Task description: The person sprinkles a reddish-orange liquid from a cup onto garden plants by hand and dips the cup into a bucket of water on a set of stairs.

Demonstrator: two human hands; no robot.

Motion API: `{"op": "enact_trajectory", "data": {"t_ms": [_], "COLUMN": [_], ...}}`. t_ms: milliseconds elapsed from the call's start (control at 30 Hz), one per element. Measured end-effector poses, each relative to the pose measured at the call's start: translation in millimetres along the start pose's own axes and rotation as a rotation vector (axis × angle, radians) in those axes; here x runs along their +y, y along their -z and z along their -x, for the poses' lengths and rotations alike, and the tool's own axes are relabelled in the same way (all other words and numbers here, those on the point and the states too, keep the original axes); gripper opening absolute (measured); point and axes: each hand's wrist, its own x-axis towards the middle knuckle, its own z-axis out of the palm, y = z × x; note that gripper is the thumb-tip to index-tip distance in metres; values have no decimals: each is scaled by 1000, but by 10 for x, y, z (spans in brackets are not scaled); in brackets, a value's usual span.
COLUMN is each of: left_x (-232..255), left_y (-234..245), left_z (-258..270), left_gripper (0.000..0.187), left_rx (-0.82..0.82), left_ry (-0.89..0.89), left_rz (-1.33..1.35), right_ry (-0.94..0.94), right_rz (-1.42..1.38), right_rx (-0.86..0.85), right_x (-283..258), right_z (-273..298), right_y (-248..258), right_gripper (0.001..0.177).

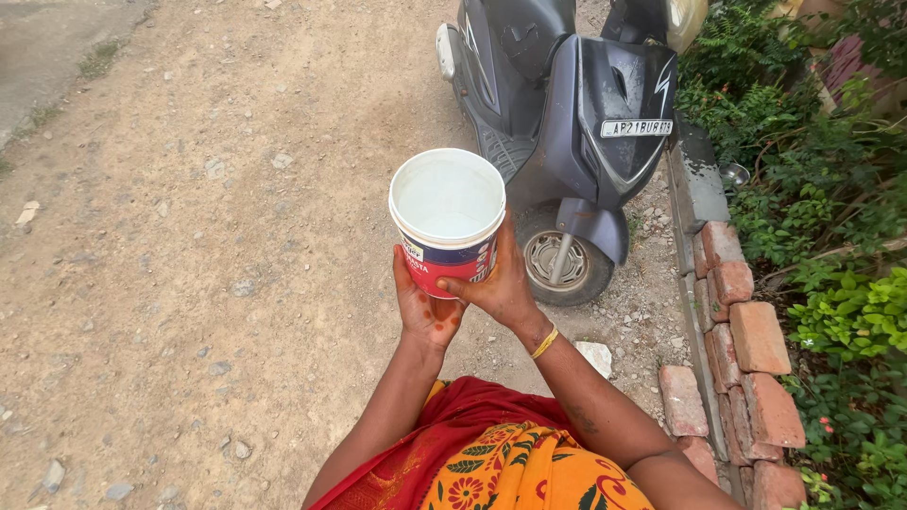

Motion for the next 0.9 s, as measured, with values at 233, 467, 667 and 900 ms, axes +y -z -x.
{"op": "enact_trajectory", "data": {"t_ms": [233, 467, 667, 900], "left_x": [433, 872, 1470, 2259], "left_y": [-67, 18, 59, 126], "left_z": [-959, -1816, -2668, -3559], "left_gripper": [71, 73, 74, 77], "left_rx": [-24, -39, -92, -134], "left_ry": [-79, -15, 86, 199], "left_rz": [43, 16, 20, -38], "right_ry": [32, -21, -34, -76], "right_rz": [28, 49, 114, 84], "right_rx": [-70, -42, 57, 179], "right_x": [519, 974, 1335, 1673], "right_z": [-911, -1608, -2320, -3106], "right_y": [-183, -481, -909, -1521], "right_gripper": [139, 138, 135, 124]}}
